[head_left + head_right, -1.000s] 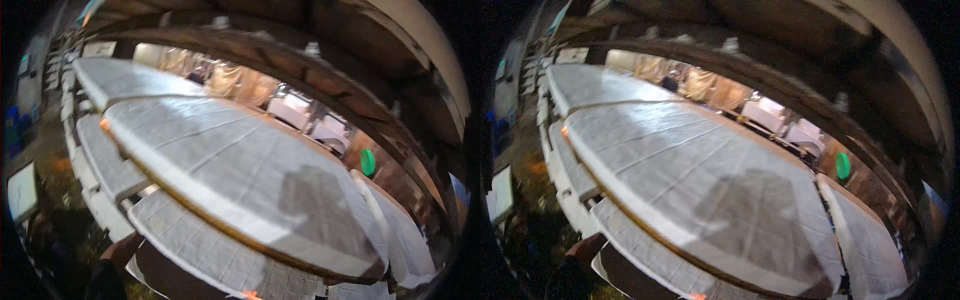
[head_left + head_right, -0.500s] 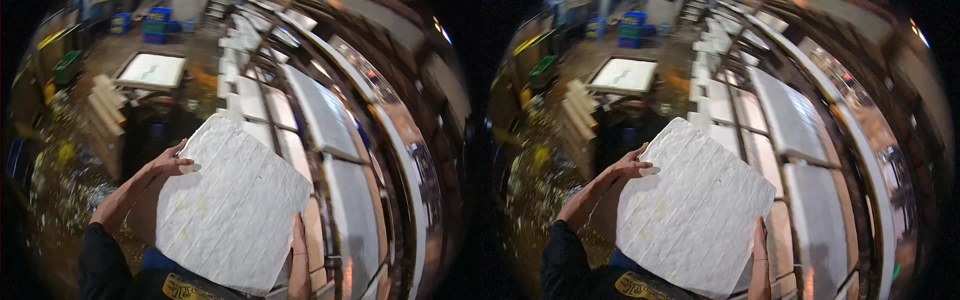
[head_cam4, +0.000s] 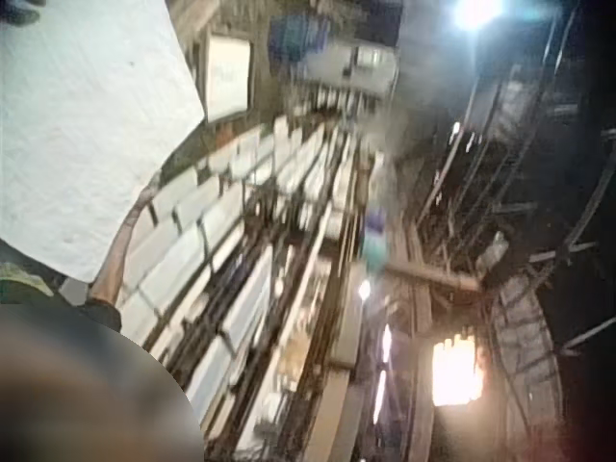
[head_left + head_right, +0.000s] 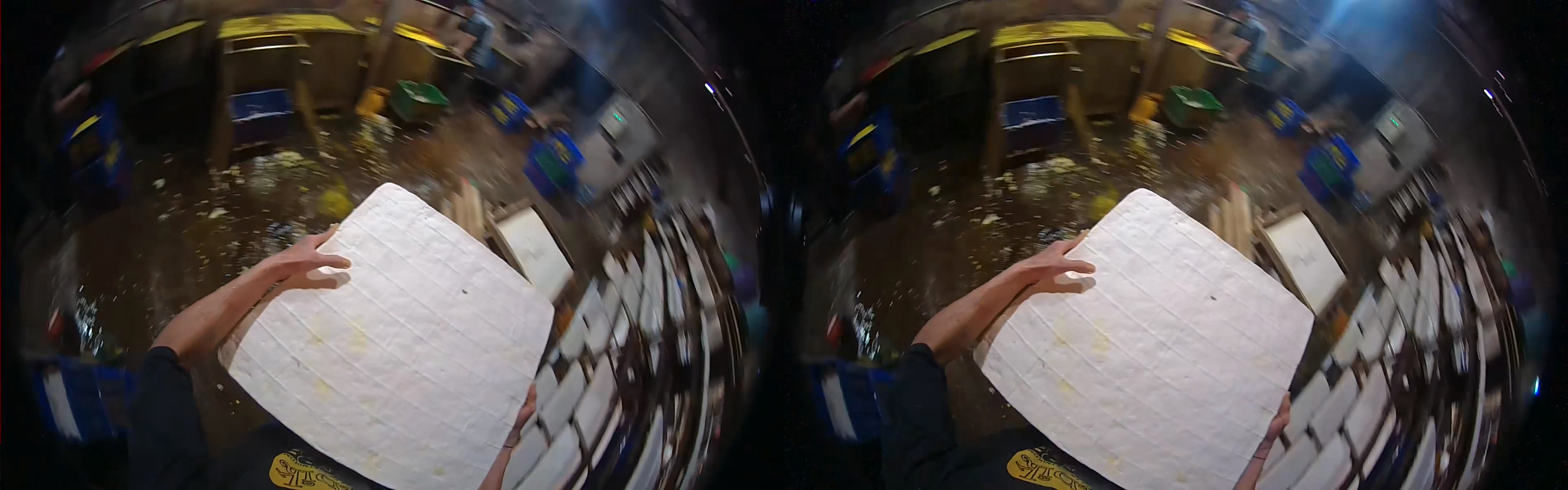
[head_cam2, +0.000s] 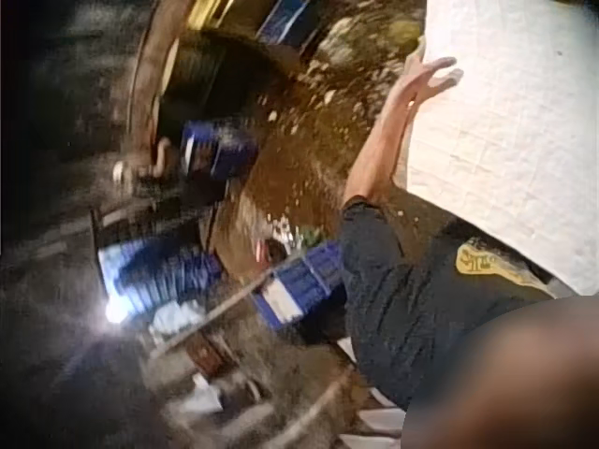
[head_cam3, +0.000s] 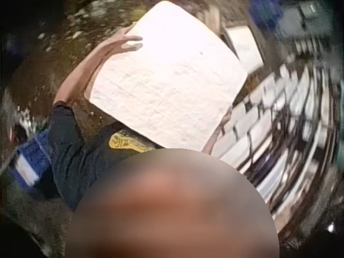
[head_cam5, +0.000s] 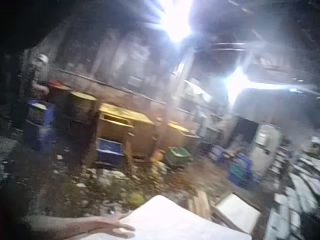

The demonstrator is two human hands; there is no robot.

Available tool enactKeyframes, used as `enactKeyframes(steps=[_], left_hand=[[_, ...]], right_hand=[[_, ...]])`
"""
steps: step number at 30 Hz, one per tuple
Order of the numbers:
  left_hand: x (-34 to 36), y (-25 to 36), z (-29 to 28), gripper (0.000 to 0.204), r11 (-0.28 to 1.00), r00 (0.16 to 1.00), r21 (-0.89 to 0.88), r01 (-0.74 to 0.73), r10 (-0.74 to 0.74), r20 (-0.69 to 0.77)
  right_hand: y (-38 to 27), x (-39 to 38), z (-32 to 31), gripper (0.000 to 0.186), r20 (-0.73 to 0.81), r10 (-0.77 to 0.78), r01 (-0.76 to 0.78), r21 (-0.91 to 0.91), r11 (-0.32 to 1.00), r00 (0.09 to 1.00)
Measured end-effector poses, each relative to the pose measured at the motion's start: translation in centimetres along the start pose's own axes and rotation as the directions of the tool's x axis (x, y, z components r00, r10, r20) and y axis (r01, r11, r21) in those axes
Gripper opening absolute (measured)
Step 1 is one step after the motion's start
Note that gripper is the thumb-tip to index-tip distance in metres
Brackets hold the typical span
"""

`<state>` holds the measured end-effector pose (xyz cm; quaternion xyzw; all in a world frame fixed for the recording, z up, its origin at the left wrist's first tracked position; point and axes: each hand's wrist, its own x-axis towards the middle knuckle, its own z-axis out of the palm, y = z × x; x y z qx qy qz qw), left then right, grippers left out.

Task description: The person cuts a large block of tofu with a knife, places it into a yellow-liquid vat, and moves racks of tofu blocks in a processing facility.

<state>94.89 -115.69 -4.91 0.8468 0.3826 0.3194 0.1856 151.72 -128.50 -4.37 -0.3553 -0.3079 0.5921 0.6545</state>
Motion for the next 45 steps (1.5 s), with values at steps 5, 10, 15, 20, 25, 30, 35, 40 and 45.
enactKeyframes(steps=[5, 10, 15, 20, 25, 30, 35, 40, 45], left_hand=[[-2.3, -6.4, -10.2, 0.036, 0.784, 0.798, -0.326, 0.528, -0.589, -0.125], [-4.0, -12.3, -18.7, 0.073, 0.852, 0.938, 0.429, 0.301, -0.184, -0.293], [0.2, -14.2, -28.1, 0.086, 0.396, 0.313, -0.758, 0.518, -0.913, -0.263], [1.8, -24.2, -36.7, 0.092, 0.428, 0.205, -0.751, 0.503, -0.903, -0.378], [4.8, -36.1, -47.4, 0.095, 0.457, 0.230, -0.736, 0.500, -0.889, -0.395], [9.3, -47.2, -54.5, 0.090, 0.473, 0.212, -0.721, 0.506, -0.879, -0.428], [12.0, -61.2, -61.5, 0.096, 0.442, 0.161, -0.776, 0.449, -0.895, -0.417], [14.7, -73.6, -67.1, 0.100, 0.417, 0.061, -0.725, 0.549, -0.884, -0.463], [14.6, -84.1, -72.8, 0.097, 0.382, -0.013, -0.757, 0.530, -0.889, -0.458]], right_hand=[[4.8, 18.1, 19.2, 0.057, 0.330, 0.190, -0.183, -0.052, 0.982, 0.925], [11.0, 34.8, 29.2, 0.056, 0.503, 0.384, -0.414, -0.057, 0.908, 0.774], [16.7, 50.2, 41.4, 0.052, 0.575, 0.406, -0.367, -0.191, 0.911, 0.710], [26.5, 64.6, 54.1, 0.046, 0.587, 0.453, -0.456, -0.154, 0.876, 0.671], [33.7, 76.7, 65.5, 0.041, 0.597, 0.212, -0.027, -0.303, 0.953, 0.774], [38.7, 87.7, 73.7, 0.036, 0.648, 0.079, 0.215, -0.362, 0.907, 0.758], [47.3, 100.6, 84.1, 0.032, 0.696, 0.158, 0.055, -0.273, 0.961, 0.700], [57.5, 110.5, 95.8, 0.029, 0.692, 0.025, 0.278, -0.322, 0.905, 0.721], [61.2, 114.6, 108.8, 0.033, 0.612, 0.500, -0.246, -0.454, 0.857, 0.613]])
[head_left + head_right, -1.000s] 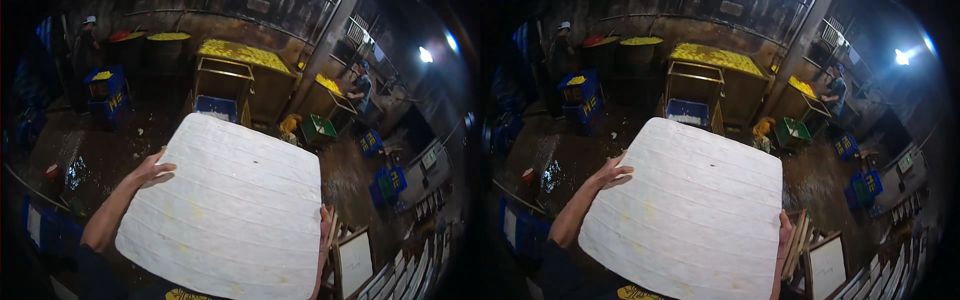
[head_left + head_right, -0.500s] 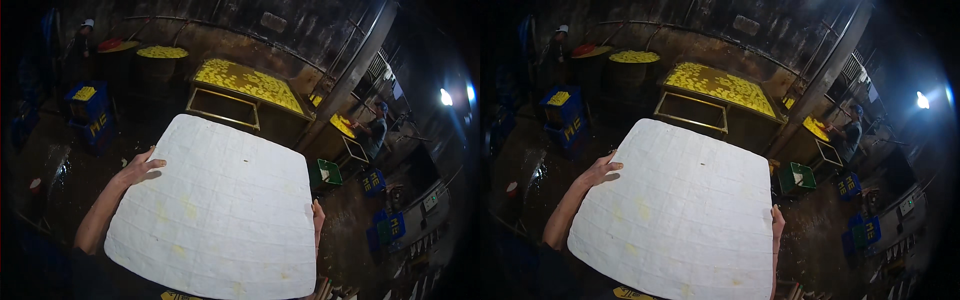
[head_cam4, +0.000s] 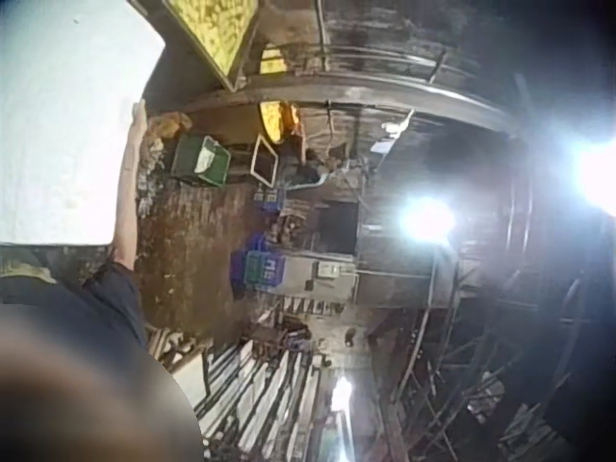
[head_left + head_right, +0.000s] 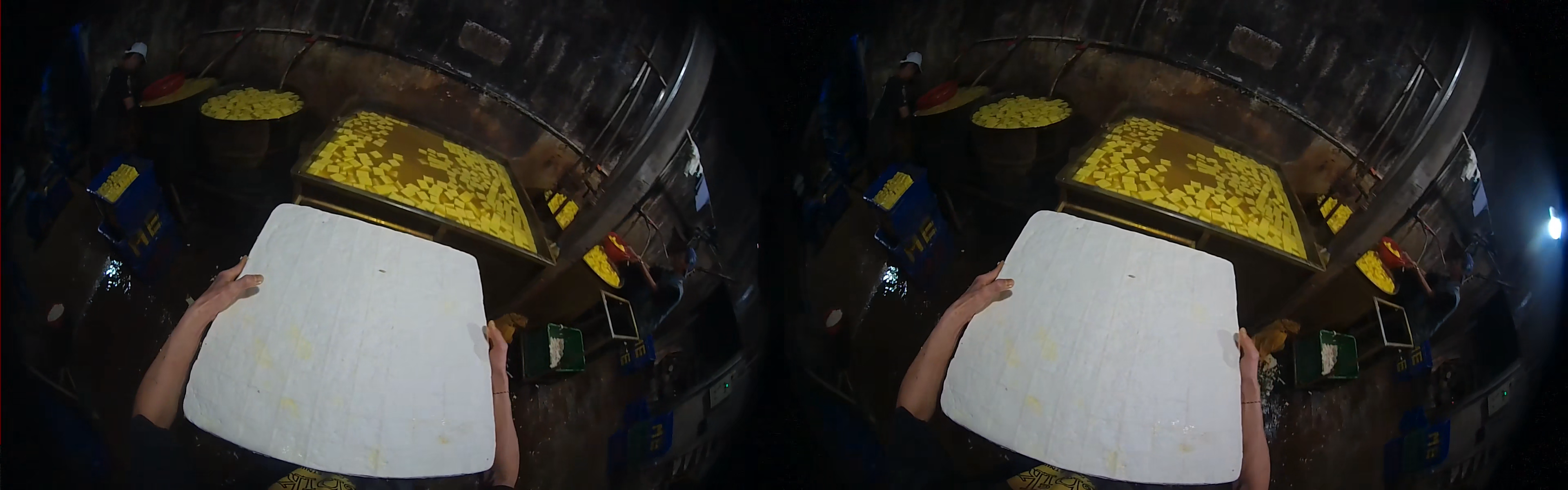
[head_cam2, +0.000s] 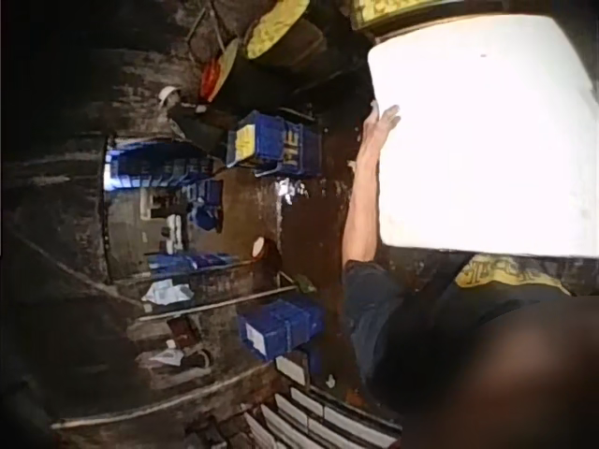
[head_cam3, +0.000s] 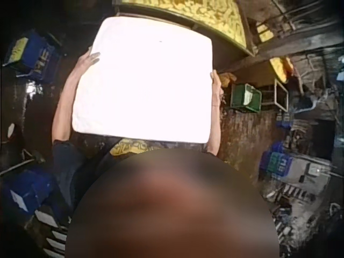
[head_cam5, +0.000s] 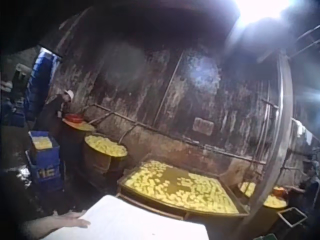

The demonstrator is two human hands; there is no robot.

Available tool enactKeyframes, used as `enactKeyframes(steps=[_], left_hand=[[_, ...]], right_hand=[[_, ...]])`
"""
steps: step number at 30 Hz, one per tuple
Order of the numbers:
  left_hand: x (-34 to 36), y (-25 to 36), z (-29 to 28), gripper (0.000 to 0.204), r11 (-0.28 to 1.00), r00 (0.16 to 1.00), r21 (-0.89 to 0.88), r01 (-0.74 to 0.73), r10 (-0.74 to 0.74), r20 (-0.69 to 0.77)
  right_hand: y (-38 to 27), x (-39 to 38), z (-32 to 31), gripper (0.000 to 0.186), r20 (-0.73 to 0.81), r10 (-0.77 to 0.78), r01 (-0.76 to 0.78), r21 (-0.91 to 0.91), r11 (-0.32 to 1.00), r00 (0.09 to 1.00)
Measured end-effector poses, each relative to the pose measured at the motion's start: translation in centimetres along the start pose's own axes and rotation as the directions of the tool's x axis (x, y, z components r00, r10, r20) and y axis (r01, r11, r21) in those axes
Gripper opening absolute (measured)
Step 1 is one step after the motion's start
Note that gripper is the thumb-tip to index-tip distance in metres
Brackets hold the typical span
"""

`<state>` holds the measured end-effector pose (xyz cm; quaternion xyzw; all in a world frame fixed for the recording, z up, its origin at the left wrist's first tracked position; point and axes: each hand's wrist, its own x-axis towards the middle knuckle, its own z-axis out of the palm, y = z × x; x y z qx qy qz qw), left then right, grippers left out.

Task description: The person cuts a large block of tofu with a knife, places it into a yellow-liquid vat, and moves racks of tofu blocks in a processing facility.

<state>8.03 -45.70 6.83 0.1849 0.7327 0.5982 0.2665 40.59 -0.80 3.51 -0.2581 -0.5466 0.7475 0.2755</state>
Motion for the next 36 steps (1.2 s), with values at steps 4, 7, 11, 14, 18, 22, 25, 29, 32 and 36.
enactKeyframes(steps=[4, 7, 11, 14, 18, 22, 25, 29, 32, 36], left_hand=[[10.5, 0.6, -0.5, 0.097, 0.993, 0.994, 0.062, 0.099, -0.096, -0.053], [18.8, 1.6, -0.8, 0.097, 0.988, 0.990, 0.068, 0.138, -0.135, -0.049], [28.5, -1.4, -3.6, 0.096, 0.970, 0.996, 0.238, 0.045, -0.026, -0.084], [34.5, -2.1, -4.4, 0.094, 0.968, 0.997, 0.245, 0.051, -0.036, -0.065], [39.9, -4.1, -3.2, 0.087, 0.981, 1.000, 0.192, 0.019, -0.014, -0.026], [39.7, -7.2, -5.8, 0.077, 0.998, 0.997, 0.023, 0.065, -0.064, -0.042], [39.3, -4.8, -3.8, 0.073, 0.970, 0.981, 0.170, 0.173, -0.153, -0.122], [32.6, -2.3, -1.7, 0.076, 0.754, 0.860, 0.531, 0.386, -0.086, -0.503], [25.3, -6.2, -2.0, 0.074, 0.788, 0.756, 0.481, 0.385, 0.029, -0.653], [13.6, -14.2, -3.3, 0.069, 0.968, 0.470, 0.044, 0.248, -0.080, -0.879]], right_hand=[[-0.4, 10.6, 4.7, 0.039, -0.064, 0.178, -0.176, 0.035, 0.984, 0.982], [1.7, 18.7, 5.6, 0.041, -0.071, 0.236, -0.234, 0.033, 0.972, 0.969], [4.6, 27.0, 8.0, 0.041, -0.077, 0.285, -0.276, 0.116, 0.954, 0.955], [5.4, 31.6, 9.7, 0.037, -0.071, 0.386, -0.369, 0.182, 0.912, 0.920], [7.3, 34.4, 8.0, 0.039, -0.088, 0.431, -0.402, 0.236, 0.885, 0.898], [7.6, 34.6, 9.7, 0.044, -0.055, 0.449, -0.424, 0.240, 0.873, 0.892], [8.8, 35.5, 7.0, 0.043, -0.065, 0.483, -0.461, 0.210, 0.862, 0.873], [8.2, 33.2, 2.9, 0.043, 0.129, 0.413, -0.392, -0.165, 0.905, 0.901], [14.5, 29.6, -8.3, 0.042, 0.022, 0.365, -0.289, -0.567, 0.771, 0.931], [15.1, 24.2, -4.9, 0.052, -0.248, 0.852, -0.773, -0.583, 0.249, 0.461]])
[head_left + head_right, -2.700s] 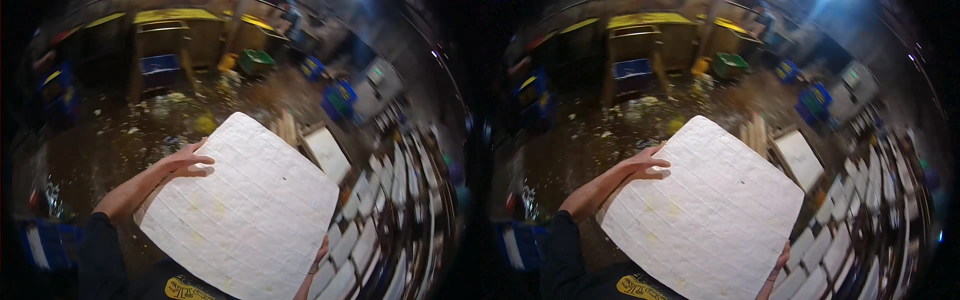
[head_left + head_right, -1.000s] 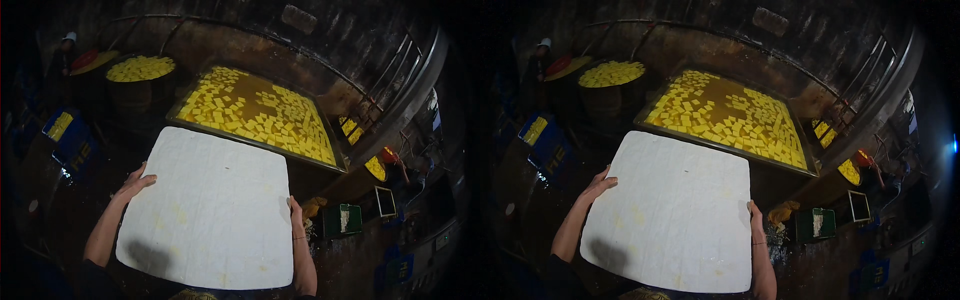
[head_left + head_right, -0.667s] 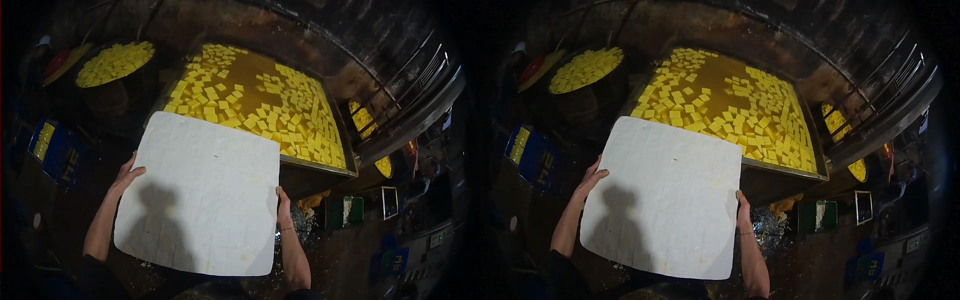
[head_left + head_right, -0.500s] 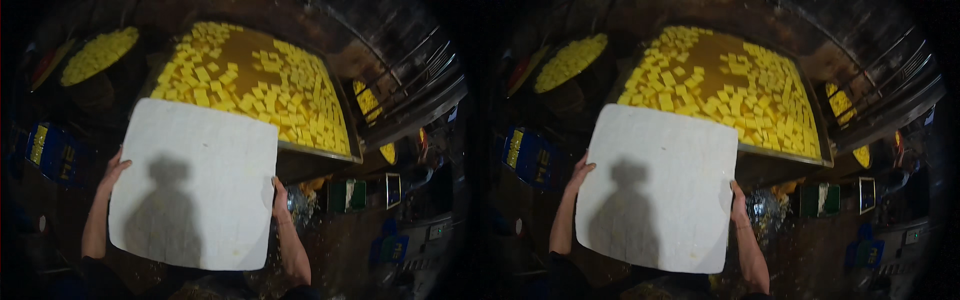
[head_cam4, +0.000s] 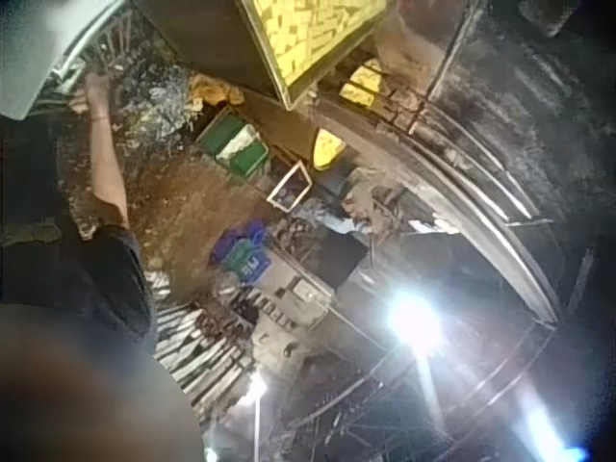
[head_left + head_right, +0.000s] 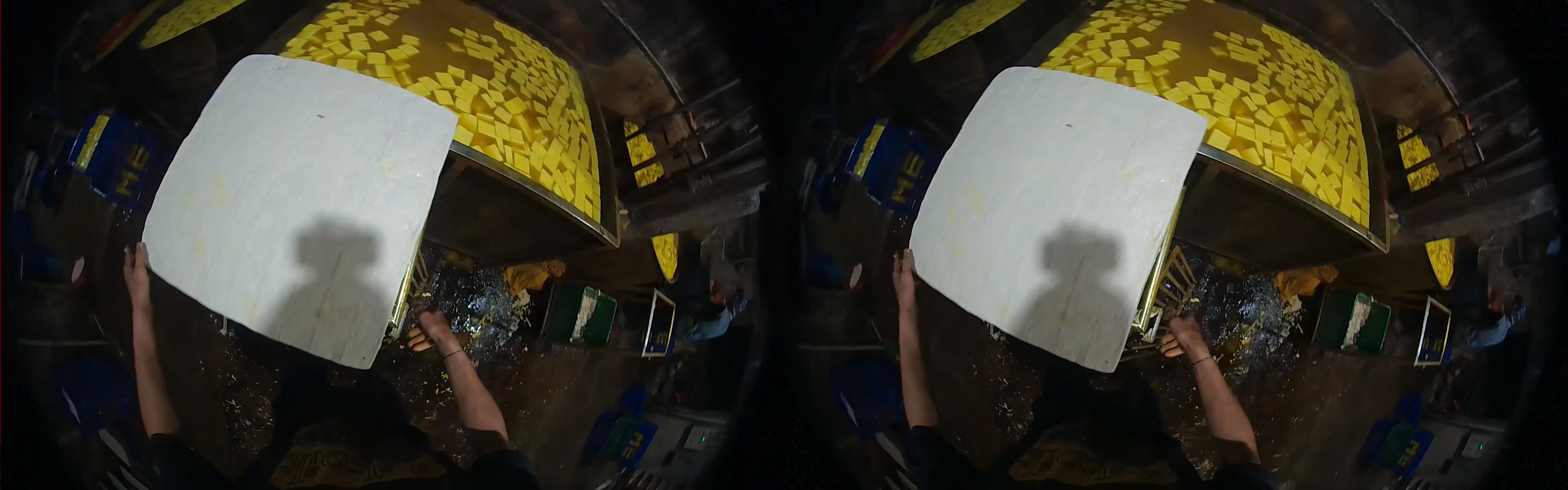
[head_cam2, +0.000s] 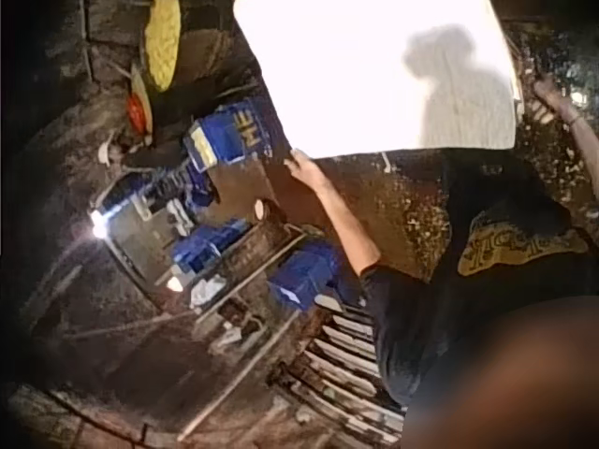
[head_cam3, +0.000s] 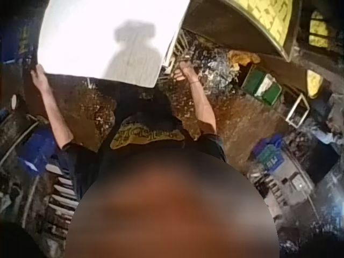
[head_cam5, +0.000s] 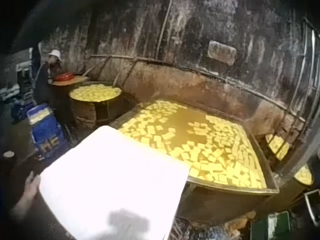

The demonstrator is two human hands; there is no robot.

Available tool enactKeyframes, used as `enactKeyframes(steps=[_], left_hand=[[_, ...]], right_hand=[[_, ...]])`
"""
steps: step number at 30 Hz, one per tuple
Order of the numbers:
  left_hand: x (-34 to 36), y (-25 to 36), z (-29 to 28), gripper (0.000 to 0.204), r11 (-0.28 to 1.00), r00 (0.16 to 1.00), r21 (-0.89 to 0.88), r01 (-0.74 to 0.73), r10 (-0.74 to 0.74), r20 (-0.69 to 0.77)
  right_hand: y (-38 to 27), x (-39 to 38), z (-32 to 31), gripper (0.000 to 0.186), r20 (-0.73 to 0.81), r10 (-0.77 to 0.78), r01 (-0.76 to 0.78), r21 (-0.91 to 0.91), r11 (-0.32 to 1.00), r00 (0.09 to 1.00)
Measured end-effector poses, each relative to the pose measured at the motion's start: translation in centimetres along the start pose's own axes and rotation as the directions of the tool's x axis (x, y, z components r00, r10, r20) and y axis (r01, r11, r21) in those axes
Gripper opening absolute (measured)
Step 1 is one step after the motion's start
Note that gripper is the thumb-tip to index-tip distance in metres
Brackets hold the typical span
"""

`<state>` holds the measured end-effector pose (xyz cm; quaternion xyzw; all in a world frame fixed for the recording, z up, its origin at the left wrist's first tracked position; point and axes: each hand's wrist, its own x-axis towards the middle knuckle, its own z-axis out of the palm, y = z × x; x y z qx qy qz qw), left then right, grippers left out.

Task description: The person cuts a large block of tofu with a knife, places it into a yellow-liquid vat, and moves racks of tofu blocks in a processing facility.

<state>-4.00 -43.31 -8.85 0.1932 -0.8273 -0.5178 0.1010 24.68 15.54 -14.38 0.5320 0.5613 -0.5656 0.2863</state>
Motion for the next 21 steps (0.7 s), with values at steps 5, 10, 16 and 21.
enactKeyframes(steps=[5, 10, 16, 21], left_hand=[[-8.9, 2.9, 3.3, 0.073, 0.911, 0.968, -0.335, 0.240, -0.202, 0.147], [-11.2, 2.7, 2.8, 0.069, 0.871, 0.977, -0.443, 0.211, -0.169, 0.133], [-10.6, 0.4, 3.3, 0.061, 0.768, 0.978, -0.616, 0.176, -0.065, 0.198], [-10.3, -1.1, 2.6, 0.049, 0.615, 0.983, -0.767, 0.185, -0.114, 0.146]], right_hand=[[5.2, 1.8, 3.0, 0.056, 0.399, -0.022, -0.159, 0.417, 0.895, 0.917], [8.3, -5.3, 6.0, 0.022, 0.248, -0.173, 0.082, 0.340, 0.937, 0.953], [6.3, -19.5, 15.0, 0.026, 0.448, -0.247, 0.414, -0.324, 0.851, 0.859], [-4.5, -20.2, 28.6, 0.024, 0.650, -0.755, 0.932, -0.322, -0.168, 0.089]])
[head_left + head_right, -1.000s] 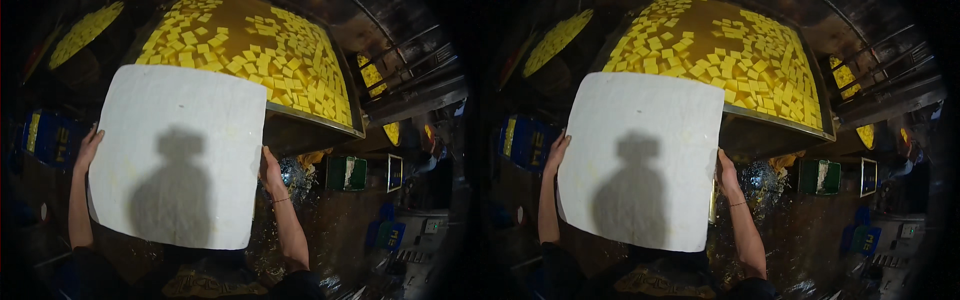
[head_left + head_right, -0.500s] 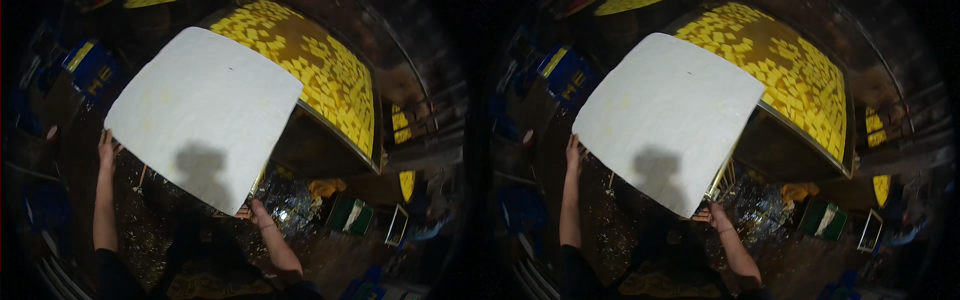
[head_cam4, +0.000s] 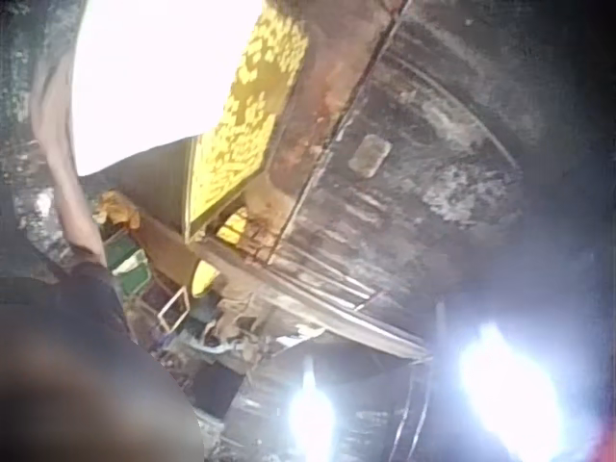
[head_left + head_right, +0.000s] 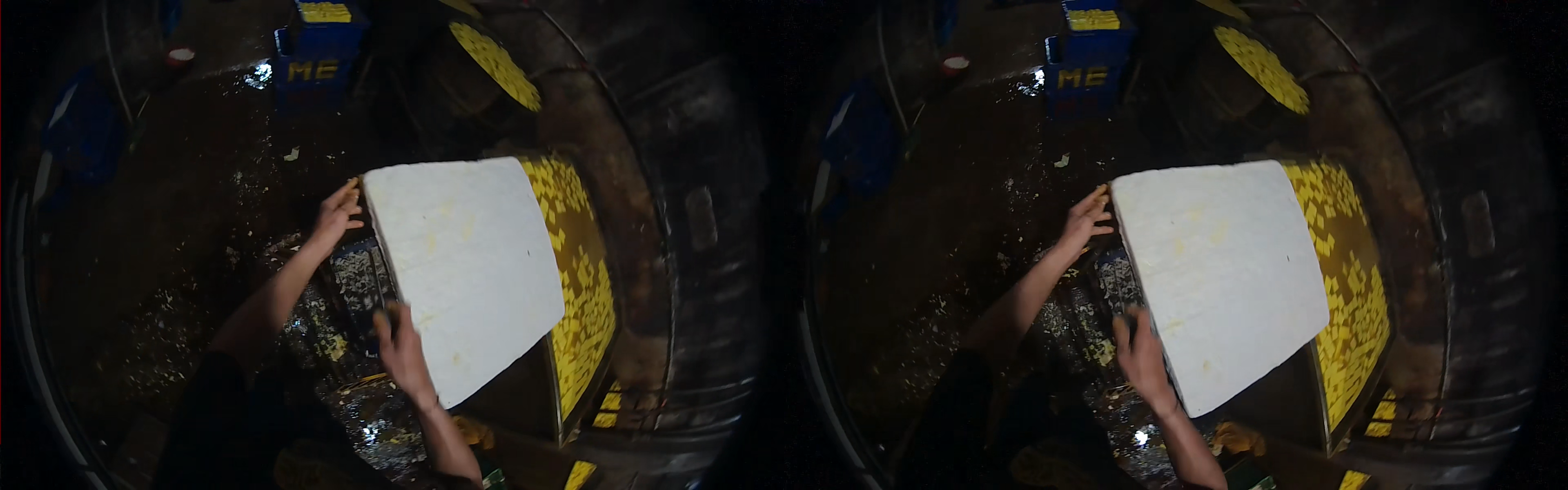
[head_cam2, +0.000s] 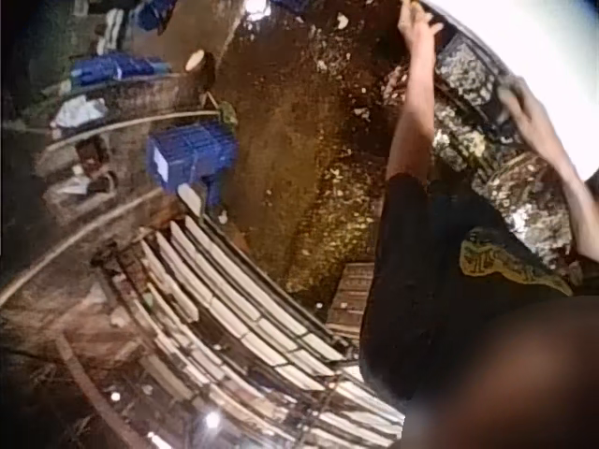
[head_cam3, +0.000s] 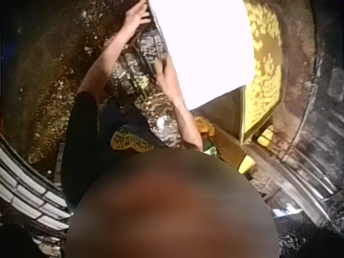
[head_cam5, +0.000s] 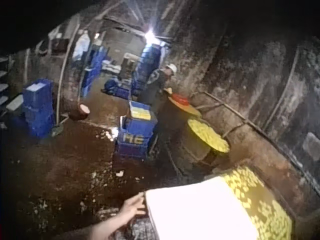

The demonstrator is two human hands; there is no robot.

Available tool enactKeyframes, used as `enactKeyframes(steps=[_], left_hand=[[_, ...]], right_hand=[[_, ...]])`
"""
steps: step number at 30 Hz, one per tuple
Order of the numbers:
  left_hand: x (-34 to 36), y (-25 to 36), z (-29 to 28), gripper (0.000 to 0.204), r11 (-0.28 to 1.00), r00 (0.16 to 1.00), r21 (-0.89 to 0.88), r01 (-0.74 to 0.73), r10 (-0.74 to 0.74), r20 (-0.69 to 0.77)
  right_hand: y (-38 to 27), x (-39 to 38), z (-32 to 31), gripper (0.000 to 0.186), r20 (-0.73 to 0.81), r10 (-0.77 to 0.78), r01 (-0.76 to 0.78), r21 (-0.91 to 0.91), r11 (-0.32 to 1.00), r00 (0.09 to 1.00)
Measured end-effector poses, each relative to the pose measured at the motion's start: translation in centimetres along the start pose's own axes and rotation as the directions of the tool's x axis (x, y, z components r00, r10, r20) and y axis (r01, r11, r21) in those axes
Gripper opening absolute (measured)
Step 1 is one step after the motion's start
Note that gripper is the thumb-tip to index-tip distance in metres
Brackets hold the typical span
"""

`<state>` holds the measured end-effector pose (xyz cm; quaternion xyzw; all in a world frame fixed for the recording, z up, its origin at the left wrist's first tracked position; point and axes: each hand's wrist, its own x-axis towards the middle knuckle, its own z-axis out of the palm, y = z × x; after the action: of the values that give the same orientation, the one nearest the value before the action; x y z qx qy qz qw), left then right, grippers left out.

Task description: The person cuts a large block of tofu with a knife, places it into a yellow-liquid vat, and moves racks of tofu blocks in a processing facility.

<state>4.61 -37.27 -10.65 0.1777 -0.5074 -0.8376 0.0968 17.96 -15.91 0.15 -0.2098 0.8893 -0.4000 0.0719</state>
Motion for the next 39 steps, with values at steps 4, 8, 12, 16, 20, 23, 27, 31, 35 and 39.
enactKeyframes(steps=[4, 8, 12, 16, 20, 23, 27, 31, 35, 39], left_hand=[[0.1, 0.0, 0.4, 0.045, 0.992, 0.999, -0.121, -0.035, 0.034, -0.005], [1.6, -1.5, 0.0, 0.045, 0.984, 0.983, 0.005, -0.178, 0.178, -0.033], [1.4, -1.6, 0.6, 0.044, 0.986, 0.986, 0.067, -0.152, 0.156, -0.058], [0.2, -0.8, 1.4, 0.033, 0.899, 0.906, 0.234, -0.370, 0.405, -0.124], [-2.2, -1.0, 1.8, 0.028, 0.843, 0.870, 0.356, -0.404, 0.475, -0.136], [-5.5, -2.6, 3.8, 0.023, 0.783, 0.822, 0.392, -0.484, 0.560, -0.102], [-12.0, -5.3, 6.3, 0.016, 0.847, 0.858, 0.295, -0.441, 0.495, -0.137], [-19.0, -8.5, 10.2, 0.019, 0.910, 0.892, 0.159, -0.383, 0.409, -0.193], [-25.1, -11.9, 12.6, 0.016, 0.930, 0.906, 0.154, -0.335, 0.362, -0.218], [-31.0, -14.2, 15.4, 0.018, 0.951, 0.935, 0.131, -0.279, 0.300, -0.188]], right_hand=[[-1.5, 10.2, 2.6, 0.018, 0.021, 0.069, -0.062, -0.241, 0.968, 0.997], [-1.8, 14.5, 5.4, 0.016, -0.011, -0.011, 0.006, -0.415, 0.910, 1.000], [-1.1, 15.0, 6.1, 0.017, -0.035, -0.045, 0.022, -0.494, 0.869, 0.998], [-0.5, 12.8, 5.0, 0.017, -0.072, -0.094, 0.044, -0.517, 0.855, 0.993], [0.2, 7.8, 3.4, 0.014, -0.018, -0.056, 0.038, -0.524, 0.851, 0.998], [1.3, 2.7, 1.4, 0.013, -0.002, 0.026, -0.023, -0.532, 0.846, 1.000], [3.0, -4.0, -0.7, 0.011, -0.003, 0.066, -0.058, -0.495, 0.867, 0.998], [5.2, -10.9, -3.4, 0.013, -0.004, 0.126, -0.112, -0.496, 0.861, 0.992], [6.7, -17.3, -5.6, 0.015, -0.017, 0.148, -0.137, -0.499, 0.856, 0.989], [9.1, -22.2, -7.7, 0.017, -0.049, 0.104, -0.115, -0.445, 0.888, 0.993]])
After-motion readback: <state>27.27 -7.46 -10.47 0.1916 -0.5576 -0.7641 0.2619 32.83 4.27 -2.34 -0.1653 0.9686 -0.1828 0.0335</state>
